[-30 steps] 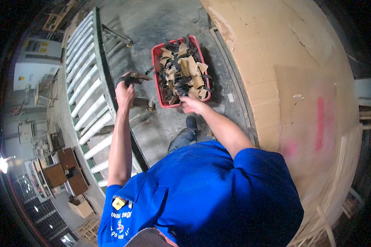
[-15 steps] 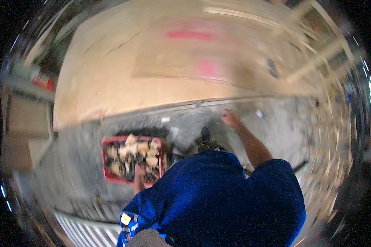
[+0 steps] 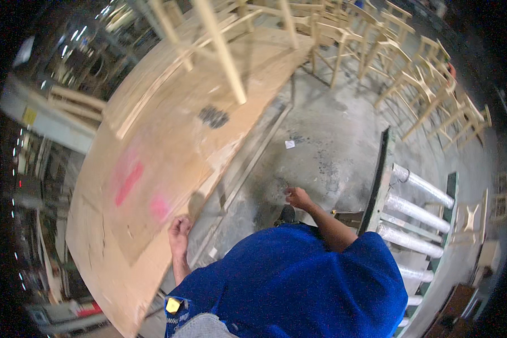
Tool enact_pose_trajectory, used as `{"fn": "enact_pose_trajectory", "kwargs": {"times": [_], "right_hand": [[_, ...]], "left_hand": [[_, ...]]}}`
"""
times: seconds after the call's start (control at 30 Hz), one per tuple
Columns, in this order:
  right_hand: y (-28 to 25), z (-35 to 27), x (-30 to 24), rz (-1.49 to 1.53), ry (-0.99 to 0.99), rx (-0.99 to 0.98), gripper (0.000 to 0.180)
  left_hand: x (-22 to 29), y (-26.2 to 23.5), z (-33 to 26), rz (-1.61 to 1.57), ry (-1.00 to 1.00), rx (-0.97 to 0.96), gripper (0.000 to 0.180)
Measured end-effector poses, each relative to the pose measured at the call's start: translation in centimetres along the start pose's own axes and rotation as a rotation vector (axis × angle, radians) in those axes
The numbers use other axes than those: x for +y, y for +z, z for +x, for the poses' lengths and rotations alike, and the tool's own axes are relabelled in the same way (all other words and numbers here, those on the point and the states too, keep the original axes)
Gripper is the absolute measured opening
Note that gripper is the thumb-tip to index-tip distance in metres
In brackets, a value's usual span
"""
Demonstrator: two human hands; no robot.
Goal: The person sands the legs and frame of wooden chairs using a sanding block. They repeatedly pick up chairs, sand specific areas, and place them back on the floor among other chairs.
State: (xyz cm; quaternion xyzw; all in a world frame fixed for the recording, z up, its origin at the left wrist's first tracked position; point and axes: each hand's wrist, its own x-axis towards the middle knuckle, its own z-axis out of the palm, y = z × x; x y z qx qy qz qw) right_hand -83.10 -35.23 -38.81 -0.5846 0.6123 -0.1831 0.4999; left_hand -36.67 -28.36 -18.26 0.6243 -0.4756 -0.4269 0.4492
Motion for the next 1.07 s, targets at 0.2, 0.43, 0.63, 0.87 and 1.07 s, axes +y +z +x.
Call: {"fn": "enact_pose_trajectory", "kwargs": {"times": [0.2,0.43,0.63,0.87,1.07], "right_hand": [[-16.4,1.4,-4.8,0.333,-0.005,0.23,0.036],[-35.5,6.0,-16.7,0.399,-0.303,0.379,0.035],[-52.8,17.8,-35.0,0.082,-0.844,0.734,0.066],[-69.2,31.1,-57.1,-0.171,-1.129,0.826,0.055],[-71.3,39.0,-62.5,0.267,-1.106,0.019,0.048]], "left_hand": [[14.7,14.2,16.7,-0.131,0.166,0.02,0.032],[21.7,25.3,33.6,-0.253,0.22,0.063,0.059],[25.5,29.7,43.7,-0.619,0.105,0.098,0.077],[26.7,31.9,50.3,-0.549,-0.034,-0.016,0.052],[22.3,32.7,51.8,-0.815,-0.13,-0.029,0.028]]}}
